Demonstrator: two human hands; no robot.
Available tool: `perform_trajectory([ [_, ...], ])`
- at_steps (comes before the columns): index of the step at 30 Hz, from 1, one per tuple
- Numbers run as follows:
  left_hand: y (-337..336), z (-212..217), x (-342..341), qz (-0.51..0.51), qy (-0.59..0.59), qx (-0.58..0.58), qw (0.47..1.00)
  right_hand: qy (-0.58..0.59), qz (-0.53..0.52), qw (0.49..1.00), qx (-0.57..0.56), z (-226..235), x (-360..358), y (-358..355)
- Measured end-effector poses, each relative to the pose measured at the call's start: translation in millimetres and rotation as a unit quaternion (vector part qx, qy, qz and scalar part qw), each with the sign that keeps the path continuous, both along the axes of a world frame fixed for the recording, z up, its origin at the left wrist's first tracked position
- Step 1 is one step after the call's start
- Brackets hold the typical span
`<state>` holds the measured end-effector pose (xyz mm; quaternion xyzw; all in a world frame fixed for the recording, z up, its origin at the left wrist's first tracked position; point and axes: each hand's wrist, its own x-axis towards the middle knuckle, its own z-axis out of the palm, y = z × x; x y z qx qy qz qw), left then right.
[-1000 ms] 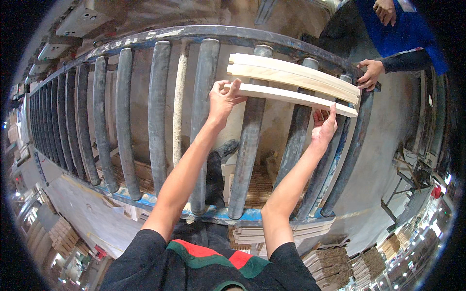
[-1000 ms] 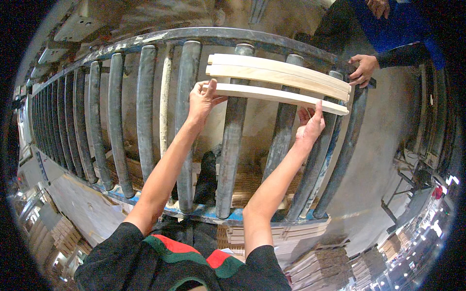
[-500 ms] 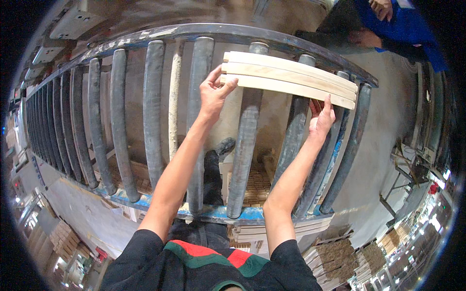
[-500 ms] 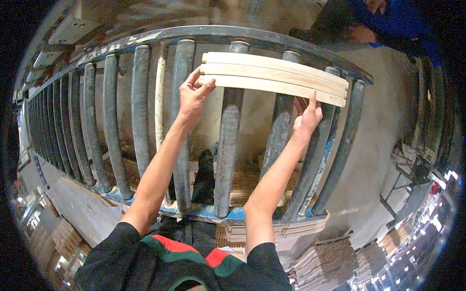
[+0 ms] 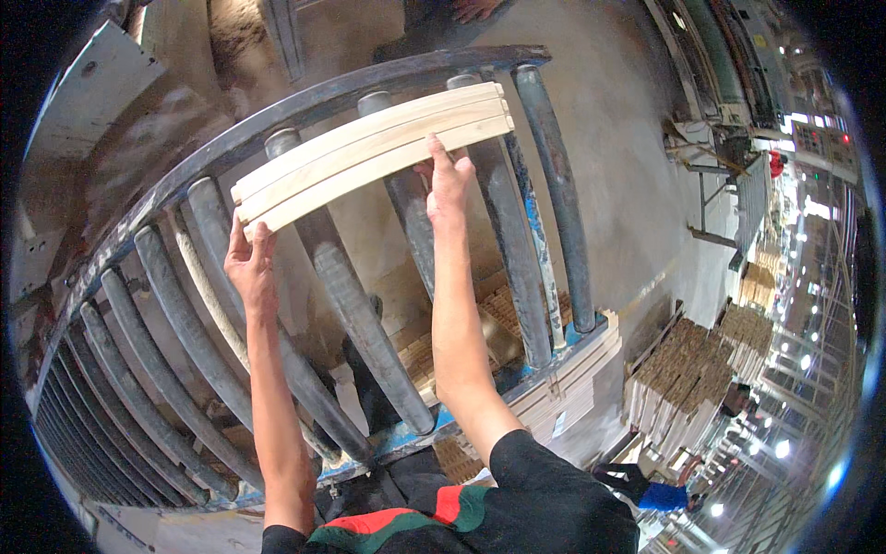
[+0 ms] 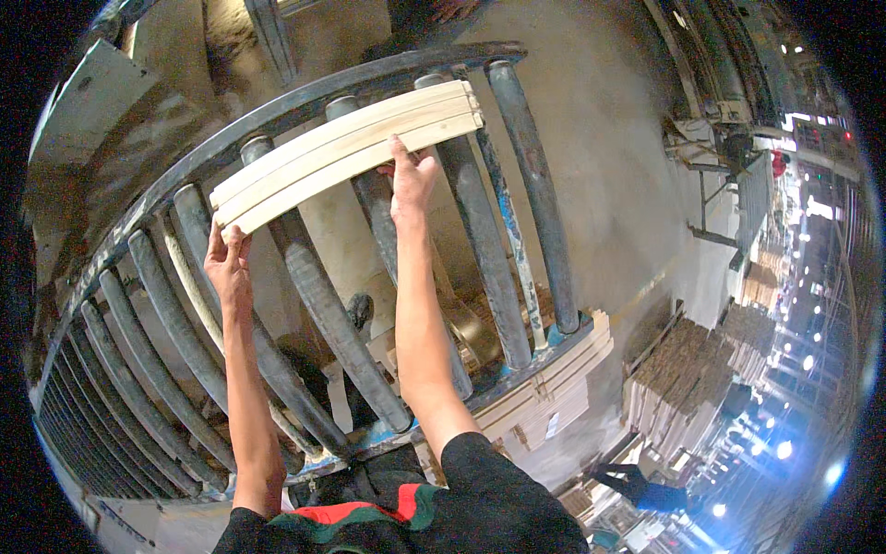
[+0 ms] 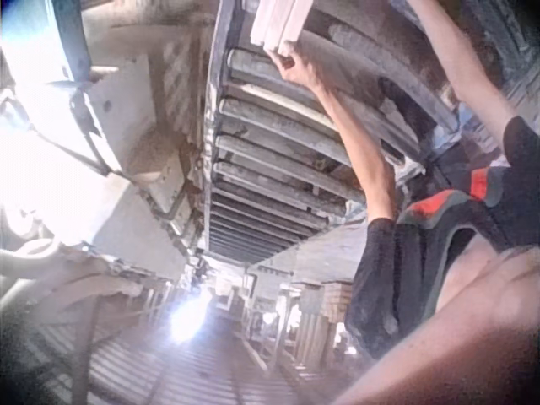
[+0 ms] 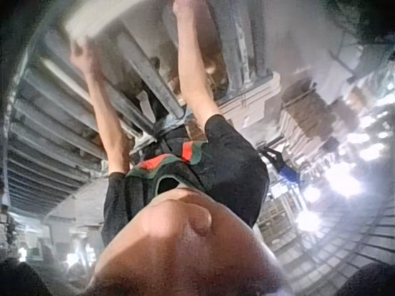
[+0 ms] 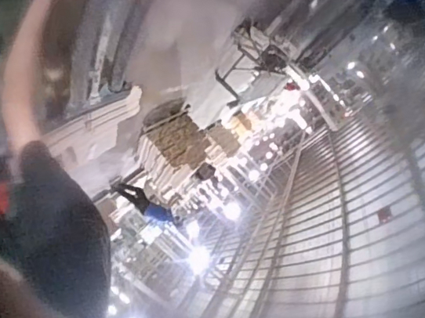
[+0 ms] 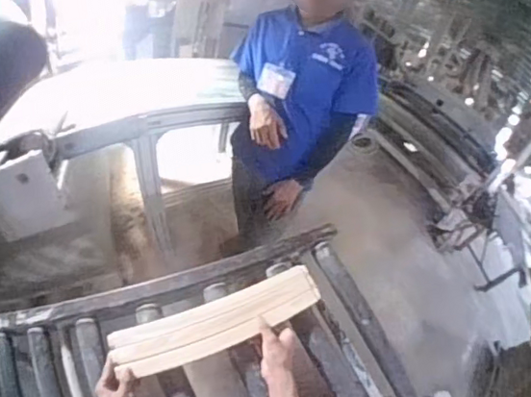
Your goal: The person picks up wooden planks from a stack, walks to a conveyor belt, and places them on the belt. The person then picks up planks from the belt, inspects them, and stacks them back onto a pile.
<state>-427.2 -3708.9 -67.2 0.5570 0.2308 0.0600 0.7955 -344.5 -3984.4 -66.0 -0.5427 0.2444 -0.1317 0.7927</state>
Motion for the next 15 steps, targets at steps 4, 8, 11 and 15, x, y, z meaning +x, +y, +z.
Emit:
perform_trajectory([
  [4,-1.7,0.9,0.3,0.003,0.000,-0.008,1.000,0.027,-0.010,1.000,-0.005,-0.6,-0.6,-0.9],
  [8,-1.7,0.9,0.5,-0.004,0.003,-0.005,1.000,0.000,-0.030,1.000,-0.004,-5.8,-0.9,-0.2],
  [11,-1.9,-0.4,-3.6,-0.001,-0.003,-0.030,1.000,0.012,-0.039,0.999,-0.007,-6.3,0.2,1.9],
  [15,-11.1,7.6,-7.3,-0.011,-0.034,-0.014,0.999,-0.001,-0.048,0.999,0.008,-4.8,-1.8,0.1],
])
